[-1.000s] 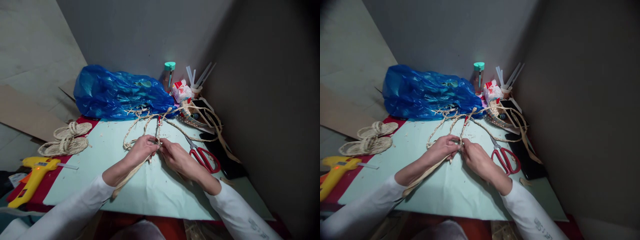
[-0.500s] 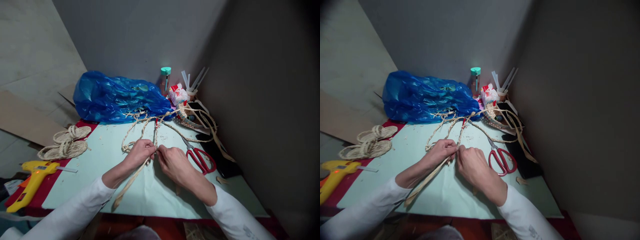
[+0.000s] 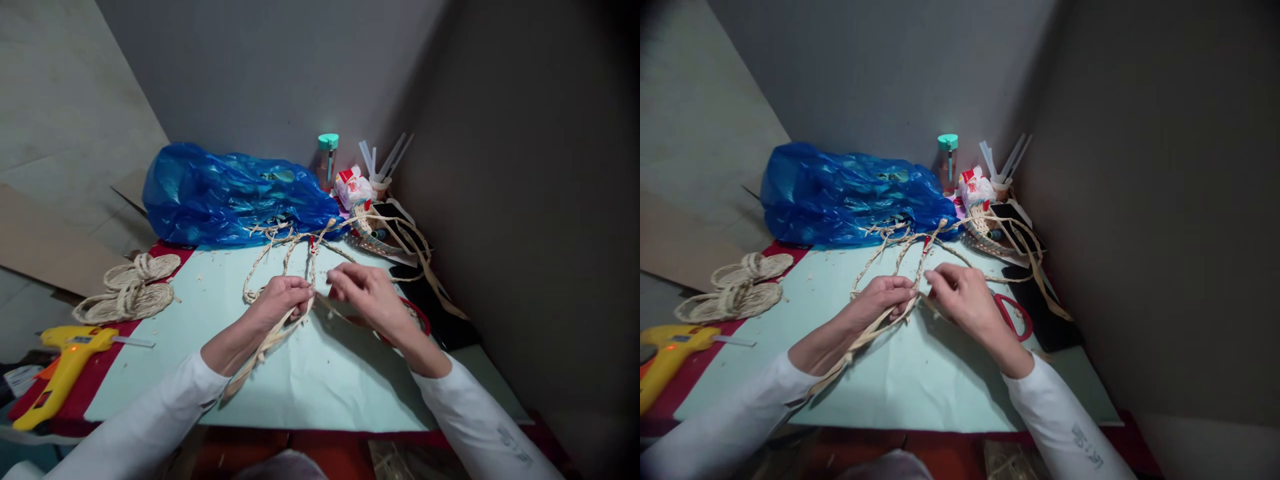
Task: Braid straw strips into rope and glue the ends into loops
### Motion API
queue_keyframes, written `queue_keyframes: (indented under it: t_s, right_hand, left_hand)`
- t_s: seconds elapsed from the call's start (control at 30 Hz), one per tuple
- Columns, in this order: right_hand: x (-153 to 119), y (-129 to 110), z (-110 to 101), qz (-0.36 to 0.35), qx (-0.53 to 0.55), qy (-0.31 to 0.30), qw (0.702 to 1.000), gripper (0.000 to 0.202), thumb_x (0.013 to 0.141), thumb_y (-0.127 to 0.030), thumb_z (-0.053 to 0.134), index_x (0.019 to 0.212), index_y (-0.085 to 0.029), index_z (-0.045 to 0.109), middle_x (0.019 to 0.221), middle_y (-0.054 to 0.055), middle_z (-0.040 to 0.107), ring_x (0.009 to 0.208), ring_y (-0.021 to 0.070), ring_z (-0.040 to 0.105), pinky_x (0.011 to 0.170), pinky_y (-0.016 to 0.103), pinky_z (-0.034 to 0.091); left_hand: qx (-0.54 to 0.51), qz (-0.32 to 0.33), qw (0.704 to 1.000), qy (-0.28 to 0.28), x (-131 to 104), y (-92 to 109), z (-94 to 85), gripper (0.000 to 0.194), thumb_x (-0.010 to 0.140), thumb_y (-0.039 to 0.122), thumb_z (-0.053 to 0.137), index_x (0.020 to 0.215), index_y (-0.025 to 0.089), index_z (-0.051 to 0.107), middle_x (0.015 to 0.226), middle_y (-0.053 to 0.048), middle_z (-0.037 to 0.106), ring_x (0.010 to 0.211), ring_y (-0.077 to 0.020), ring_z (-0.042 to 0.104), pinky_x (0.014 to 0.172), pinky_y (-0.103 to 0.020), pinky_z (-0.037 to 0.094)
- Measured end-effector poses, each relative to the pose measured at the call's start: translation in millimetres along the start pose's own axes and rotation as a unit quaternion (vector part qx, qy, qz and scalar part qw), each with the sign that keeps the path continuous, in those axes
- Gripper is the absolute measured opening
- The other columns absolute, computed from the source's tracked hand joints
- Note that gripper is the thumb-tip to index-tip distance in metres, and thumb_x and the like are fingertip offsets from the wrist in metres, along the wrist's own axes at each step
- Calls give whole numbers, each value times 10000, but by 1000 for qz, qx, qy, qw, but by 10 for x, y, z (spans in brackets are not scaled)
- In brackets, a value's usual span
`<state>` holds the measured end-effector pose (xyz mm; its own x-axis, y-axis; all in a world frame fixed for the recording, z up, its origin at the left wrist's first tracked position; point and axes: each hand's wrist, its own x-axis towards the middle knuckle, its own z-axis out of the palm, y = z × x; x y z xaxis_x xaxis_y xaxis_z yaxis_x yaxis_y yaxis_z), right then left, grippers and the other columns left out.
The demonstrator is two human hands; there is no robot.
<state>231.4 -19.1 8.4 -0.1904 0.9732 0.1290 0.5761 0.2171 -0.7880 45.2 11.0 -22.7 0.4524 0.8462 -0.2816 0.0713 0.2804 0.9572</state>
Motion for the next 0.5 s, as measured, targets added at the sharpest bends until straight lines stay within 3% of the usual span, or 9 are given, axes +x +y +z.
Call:
queue_keyframes:
  t_s: [0.07,0.13,0.2,0.33,0.5]
  right_hand:
    - [37,55,-1,6,49,4,999,278,934,-391,499,815,-171,620,773,34,647,720,159,563,684,265,388]
    - [44,102,94,25,118,-65,991,250,926,-387,505,834,-173,594,786,30,628,724,151,551,688,262,399]
    - [29,143,234,47,172,-105,978,284,941,-397,452,770,-183,528,679,-4,553,605,125,494,603,248,384]
    - [-11,217,404,65,176,-74,980,318,935,-402,429,690,-200,450,563,-61,366,478,97,319,484,235,264]
    - [-29,258,363,51,162,-27,985,354,881,-372,531,588,-184,465,559,-35,426,562,113,365,565,250,267]
  left_hand:
    - [7,5,1000,-3,-9,19,14,202,761,325,651,715,152,556,509,53,479,435,-55,367,447,-197,257]
    - [19,13,1000,-4,-20,28,31,199,765,327,634,705,156,551,503,53,480,439,-60,370,455,-201,259]
    - [40,25,999,-3,-30,30,45,180,769,314,616,709,152,564,521,42,513,450,-65,390,466,-204,274]
    - [103,46,994,0,-52,37,48,142,767,283,603,730,146,613,557,18,578,483,-91,474,497,-212,336]
    - [186,61,980,17,-121,96,67,163,787,282,593,683,160,621,547,5,602,453,-100,491,470,-212,344]
